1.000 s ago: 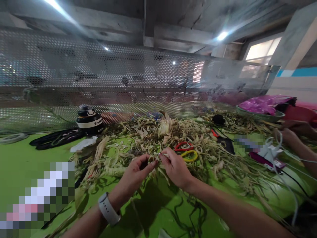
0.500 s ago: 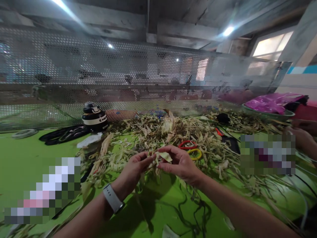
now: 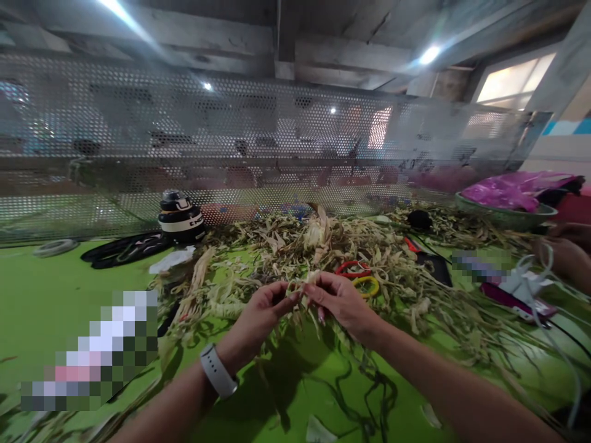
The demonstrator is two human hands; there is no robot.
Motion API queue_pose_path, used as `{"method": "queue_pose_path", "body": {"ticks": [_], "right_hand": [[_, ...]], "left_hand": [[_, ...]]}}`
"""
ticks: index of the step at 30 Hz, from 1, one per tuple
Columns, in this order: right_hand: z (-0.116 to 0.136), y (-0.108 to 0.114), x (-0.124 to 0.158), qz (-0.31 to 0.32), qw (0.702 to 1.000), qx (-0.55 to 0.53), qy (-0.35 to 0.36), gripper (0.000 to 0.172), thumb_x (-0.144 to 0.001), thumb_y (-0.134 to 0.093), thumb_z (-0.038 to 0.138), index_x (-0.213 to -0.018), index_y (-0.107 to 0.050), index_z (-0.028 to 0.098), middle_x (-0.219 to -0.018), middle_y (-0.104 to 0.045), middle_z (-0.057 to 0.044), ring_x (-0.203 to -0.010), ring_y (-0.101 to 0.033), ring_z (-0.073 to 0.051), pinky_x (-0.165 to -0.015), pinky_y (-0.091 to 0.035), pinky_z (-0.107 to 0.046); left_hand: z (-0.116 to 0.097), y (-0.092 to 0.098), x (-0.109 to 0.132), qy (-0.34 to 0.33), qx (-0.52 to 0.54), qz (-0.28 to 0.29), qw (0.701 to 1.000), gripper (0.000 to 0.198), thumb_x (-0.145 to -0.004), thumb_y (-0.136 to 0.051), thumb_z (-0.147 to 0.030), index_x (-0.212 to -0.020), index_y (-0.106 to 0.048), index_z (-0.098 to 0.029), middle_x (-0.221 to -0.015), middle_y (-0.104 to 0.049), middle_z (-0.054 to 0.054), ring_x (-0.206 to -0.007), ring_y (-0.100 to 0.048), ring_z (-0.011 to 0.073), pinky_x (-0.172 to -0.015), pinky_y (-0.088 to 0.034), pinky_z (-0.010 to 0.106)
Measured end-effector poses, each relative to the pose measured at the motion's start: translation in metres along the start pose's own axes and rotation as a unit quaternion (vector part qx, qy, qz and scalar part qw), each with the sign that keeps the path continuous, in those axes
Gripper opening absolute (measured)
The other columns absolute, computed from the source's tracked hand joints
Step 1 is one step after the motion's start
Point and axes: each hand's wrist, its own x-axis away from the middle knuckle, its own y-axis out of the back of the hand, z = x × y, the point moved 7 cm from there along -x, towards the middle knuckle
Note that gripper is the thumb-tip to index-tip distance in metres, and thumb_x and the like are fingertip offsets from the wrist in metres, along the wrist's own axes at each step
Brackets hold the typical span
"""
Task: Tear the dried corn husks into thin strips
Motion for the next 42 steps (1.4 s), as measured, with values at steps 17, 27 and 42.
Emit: {"method": "queue_pose_path", "body": {"ticks": [17, 27, 42], "right_hand": [[-0.004, 0.001, -0.002, -0.026, 0.998, -0.053, 0.021, 0.027, -0.067, -0.07, 0.039, -0.075, -0.058, 0.016, -0.059, -0.062, 0.003, -0.047, -0.056, -0.007, -0.047, -0.048, -0.018], [-0.006, 0.002, 0.0, -0.051, 0.997, -0.061, 0.026, 0.025, -0.069, -0.07, 0.035, -0.077, -0.058, 0.015, -0.06, -0.062, 0.002, -0.045, -0.054, -0.007, -0.043, -0.046, -0.017], [-0.017, 0.011, -0.002, -0.096, 0.993, 0.042, -0.052, 0.019, -0.063, -0.067, 0.026, -0.058, -0.051, 0.015, -0.047, -0.055, 0.005, -0.038, -0.05, -0.006, -0.035, -0.044, -0.016]], "left_hand": [[0.007, -0.001, 0.0, -0.006, -0.035, -0.051, 0.998, 0.033, -0.061, -0.072, -0.041, -0.076, -0.062, -0.014, -0.071, -0.061, 0.001, -0.068, -0.052, 0.0137, -0.064, -0.041, 0.024], [0.005, 0.003, 0.002, -0.015, -0.019, -0.072, 0.997, 0.031, -0.06, -0.073, -0.04, -0.076, -0.062, -0.015, -0.072, -0.062, 0.002, -0.07, -0.054, 0.0156, -0.068, -0.043, 0.027], [0.0, 0.009, 0.005, -0.104, -0.129, -0.146, 0.975, 0.026, -0.072, -0.063, -0.032, -0.089, -0.052, -0.017, -0.075, -0.059, 0.001, -0.071, -0.055, 0.0155, -0.064, -0.044, 0.026]]}}
